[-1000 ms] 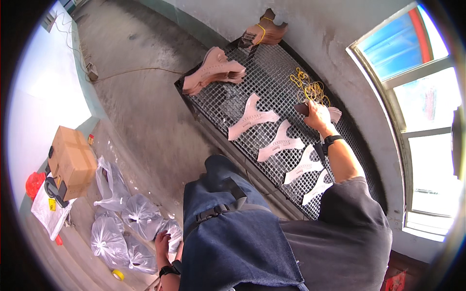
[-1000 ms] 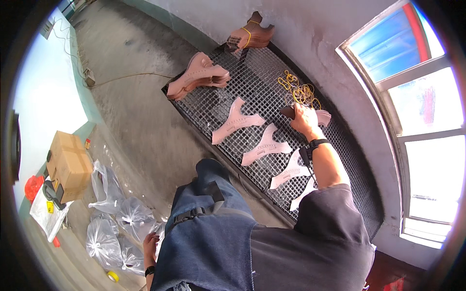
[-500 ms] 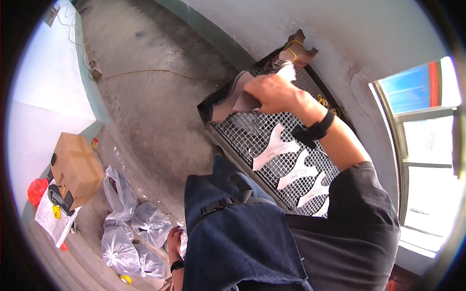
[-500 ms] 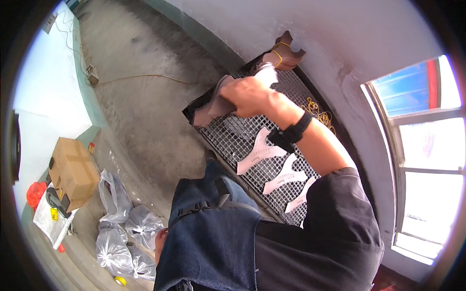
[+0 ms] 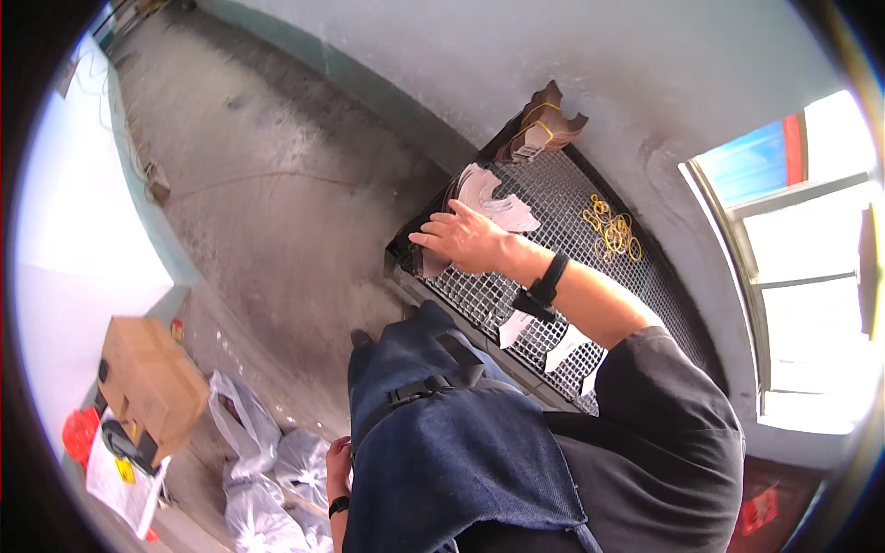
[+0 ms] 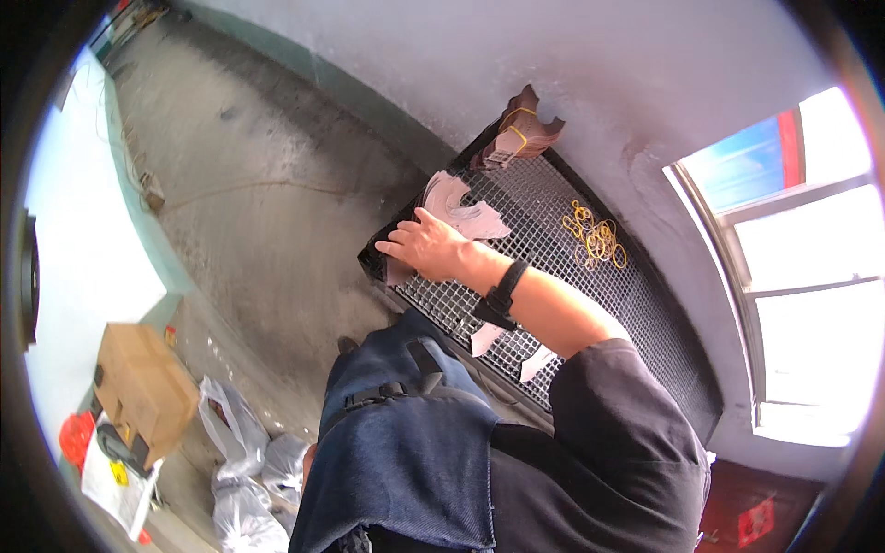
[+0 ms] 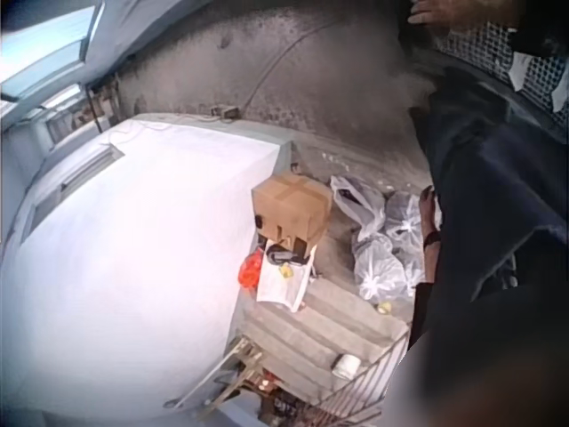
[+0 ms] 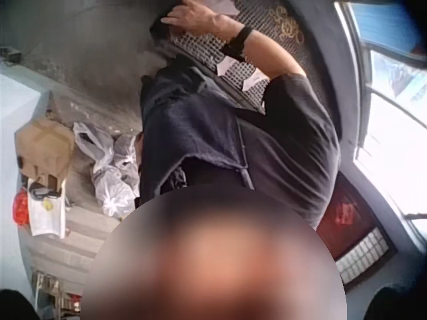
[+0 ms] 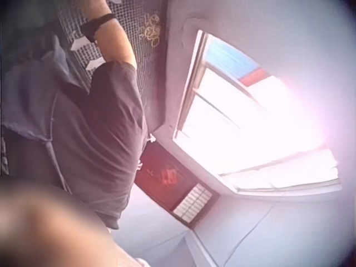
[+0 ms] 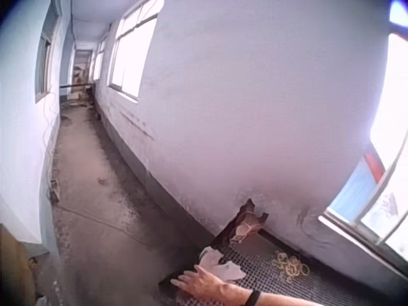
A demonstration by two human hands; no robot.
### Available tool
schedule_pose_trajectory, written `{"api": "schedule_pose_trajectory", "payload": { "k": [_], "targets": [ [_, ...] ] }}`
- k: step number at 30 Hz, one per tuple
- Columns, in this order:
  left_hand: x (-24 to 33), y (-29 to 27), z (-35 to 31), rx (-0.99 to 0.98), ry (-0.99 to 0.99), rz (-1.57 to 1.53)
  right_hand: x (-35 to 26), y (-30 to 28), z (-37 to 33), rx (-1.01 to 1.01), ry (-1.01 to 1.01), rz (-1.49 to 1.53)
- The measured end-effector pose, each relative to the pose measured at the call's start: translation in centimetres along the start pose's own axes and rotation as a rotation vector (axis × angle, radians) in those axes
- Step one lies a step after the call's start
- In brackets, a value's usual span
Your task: Spray glue or treatment onto leather shoe components and arrange them on a drying rack.
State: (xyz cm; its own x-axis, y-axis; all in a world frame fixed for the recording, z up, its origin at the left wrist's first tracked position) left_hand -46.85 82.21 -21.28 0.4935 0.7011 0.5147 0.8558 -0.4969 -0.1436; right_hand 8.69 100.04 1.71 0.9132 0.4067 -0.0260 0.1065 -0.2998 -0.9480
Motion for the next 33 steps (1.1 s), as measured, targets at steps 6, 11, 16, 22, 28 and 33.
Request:
{"api": "schedule_pose_trajectory", "payload": {
  "k": [6, 11, 16, 22, 28, 33],
  "targets": [
    [3.0, -7.4, 6.7, -0.025, -0.036, -0.019, 2.5, -1.6, -6.6, 0.131, 0.596, 0.146],
    [9.4, -11.6, 10.6, -0.038, -0.009, 0.201, 6.2, 0.7, -8.8, 0.074, 0.798, 0.094],
    [20.5, -8.6, 11.7, -0.009, 0.194, 0.167, 6.4, 2.2, -6.8, 0.213, 0.653, 0.066],
    [40.5, 5.6, 9.4, -0.237, 0.632, 0.432, 6.4, 3.0, -7.4, 0.186, 0.727, 0.238],
    [50.9, 20.6, 3.1, -0.307, 1.022, 0.963, 7.5, 3.6, -7.0, 0.249, 0.687, 0.228],
    [51.5, 25.5, 1.1, -0.277, 0.925, 1.371, 7.5, 4.2, -6.8, 0.207, 0.707, 0.266]
  ]
}}
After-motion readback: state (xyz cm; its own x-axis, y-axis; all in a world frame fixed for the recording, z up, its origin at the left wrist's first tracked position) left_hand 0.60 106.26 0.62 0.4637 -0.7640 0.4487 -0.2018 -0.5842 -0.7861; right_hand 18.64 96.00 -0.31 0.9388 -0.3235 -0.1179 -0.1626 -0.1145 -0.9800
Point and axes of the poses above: each hand's wrist, its own z-axis towards the middle knuckle, its own y-axis out of the palm, x = y × z, the point moved 5 cm from there along z, towards the middle knuckle, and after that the axes turned 1 degree about -x, right-handed, at the moved point
